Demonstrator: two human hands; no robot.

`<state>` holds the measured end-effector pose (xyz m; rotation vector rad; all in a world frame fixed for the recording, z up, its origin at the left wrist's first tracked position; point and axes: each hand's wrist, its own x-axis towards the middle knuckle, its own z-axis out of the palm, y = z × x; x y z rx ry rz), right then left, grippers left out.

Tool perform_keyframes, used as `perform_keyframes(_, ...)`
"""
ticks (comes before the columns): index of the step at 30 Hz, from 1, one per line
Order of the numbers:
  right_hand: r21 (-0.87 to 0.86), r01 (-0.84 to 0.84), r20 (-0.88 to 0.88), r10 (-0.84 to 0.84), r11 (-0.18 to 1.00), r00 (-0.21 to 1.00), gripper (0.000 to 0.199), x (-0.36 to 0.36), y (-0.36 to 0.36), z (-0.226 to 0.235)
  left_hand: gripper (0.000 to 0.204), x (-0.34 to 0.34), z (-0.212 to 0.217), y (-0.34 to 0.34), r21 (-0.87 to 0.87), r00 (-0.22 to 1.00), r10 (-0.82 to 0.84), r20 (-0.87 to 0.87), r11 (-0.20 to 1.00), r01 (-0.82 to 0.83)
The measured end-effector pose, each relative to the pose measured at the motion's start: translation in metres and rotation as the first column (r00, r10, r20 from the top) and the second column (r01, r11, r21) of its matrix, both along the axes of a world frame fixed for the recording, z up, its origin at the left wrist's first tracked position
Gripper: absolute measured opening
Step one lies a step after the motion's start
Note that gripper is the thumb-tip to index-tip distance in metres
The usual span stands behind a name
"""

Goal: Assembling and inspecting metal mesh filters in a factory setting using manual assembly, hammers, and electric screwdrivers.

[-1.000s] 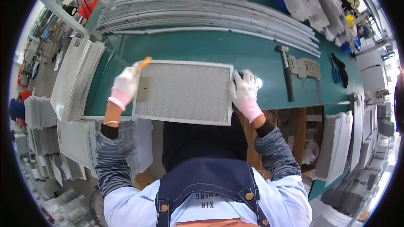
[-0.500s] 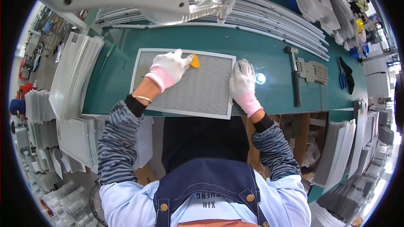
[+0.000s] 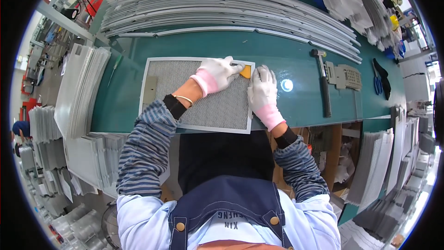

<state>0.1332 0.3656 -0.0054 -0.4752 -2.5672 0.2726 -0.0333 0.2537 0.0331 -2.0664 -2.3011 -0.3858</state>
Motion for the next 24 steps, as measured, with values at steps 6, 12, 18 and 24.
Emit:
perform_keyframes(6,0.066,0.105,0.039,-0.108,0.992,0.993,0.04,-0.008,-0.017,0.0,0.03,0.006,-0.002,-0.04,0.122,0.987,0.064,0.145,0.989,-0.082)
perform_keyframes(12,0.048,0.054,0.087,-0.058,0.997,0.994,0.036,-0.012,-0.023,0.008,0.029,0.038,-0.009,-0.068,0.205,0.958,0.265,0.112,0.937,-0.283)
perform_keyframes(18,0.084,0.104,0.087,-0.111,0.991,0.99,0.036,-0.02,-0.024,0.003,0.031,0.012,-0.004,-0.066,0.228,0.99,0.134,0.054,0.963,-0.143)
perform_keyframes(24,0.073,0.117,0.047,-0.12,0.99,0.992,0.027,-0.016,-0.028,0.004,0.025,0.051,0.02,-0.124,-0.005,0.982,0.108,0.153,0.994,-0.108)
